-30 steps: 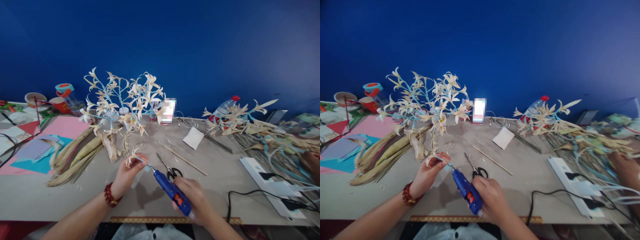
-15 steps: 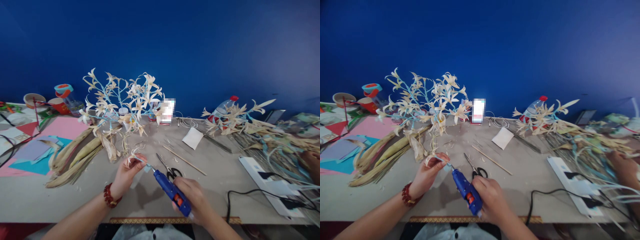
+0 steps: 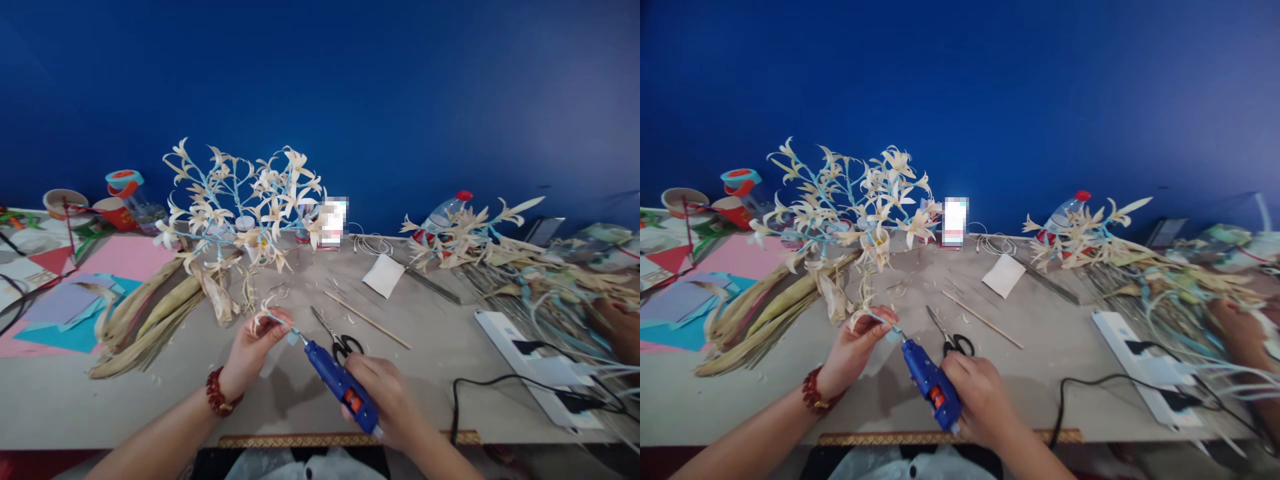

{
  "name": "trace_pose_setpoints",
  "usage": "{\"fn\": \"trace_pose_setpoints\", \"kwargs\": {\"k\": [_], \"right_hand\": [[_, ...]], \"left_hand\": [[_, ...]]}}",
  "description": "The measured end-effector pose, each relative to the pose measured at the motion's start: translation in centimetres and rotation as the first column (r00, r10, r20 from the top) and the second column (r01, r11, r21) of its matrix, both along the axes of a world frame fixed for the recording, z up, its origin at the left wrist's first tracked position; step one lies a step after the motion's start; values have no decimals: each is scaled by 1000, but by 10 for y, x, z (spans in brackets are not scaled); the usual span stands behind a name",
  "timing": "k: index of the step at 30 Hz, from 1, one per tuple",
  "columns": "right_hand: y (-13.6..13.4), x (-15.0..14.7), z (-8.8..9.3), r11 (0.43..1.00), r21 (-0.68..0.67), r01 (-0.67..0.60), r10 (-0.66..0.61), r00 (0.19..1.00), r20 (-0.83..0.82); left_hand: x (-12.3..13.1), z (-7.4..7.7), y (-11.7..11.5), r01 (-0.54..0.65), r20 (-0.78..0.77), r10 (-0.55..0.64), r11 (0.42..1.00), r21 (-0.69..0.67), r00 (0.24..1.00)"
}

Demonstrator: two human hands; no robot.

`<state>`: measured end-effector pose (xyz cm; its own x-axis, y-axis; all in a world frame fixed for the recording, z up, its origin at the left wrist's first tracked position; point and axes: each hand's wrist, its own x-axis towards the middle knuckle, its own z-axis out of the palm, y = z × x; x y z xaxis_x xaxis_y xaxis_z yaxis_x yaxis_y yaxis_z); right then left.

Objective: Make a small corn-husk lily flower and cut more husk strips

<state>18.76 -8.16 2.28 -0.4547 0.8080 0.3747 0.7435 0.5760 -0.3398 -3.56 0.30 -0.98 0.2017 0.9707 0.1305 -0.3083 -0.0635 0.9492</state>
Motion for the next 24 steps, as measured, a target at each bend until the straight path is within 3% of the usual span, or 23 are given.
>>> {"fn": "trace_pose_setpoints", "kwargs": {"k": [9,14,16,19,22,24], "right_hand": [[-3,14,1,985,154,72,-63,996,-64],[2,51,-7,940,253,231,-227,973,-42],[11,72,-12,912,202,357,-369,929,23],[33,103,-19,802,87,590,-591,767,250],[55,127,-22,757,7,654,-593,682,429],[64,138,-22,775,-27,632,-552,697,457]], "left_hand": [[0,1,0,9,45,-9,1000,-18,999],[0,0,-1,6,61,-2,998,-58,998],[0,-1,-1,-1,58,6,997,-83,998],[0,-2,-1,2,54,4,995,-100,999],[1,-3,1,2,50,3,994,-111,999],[2,-2,1,1,55,6,994,-113,998]]}}
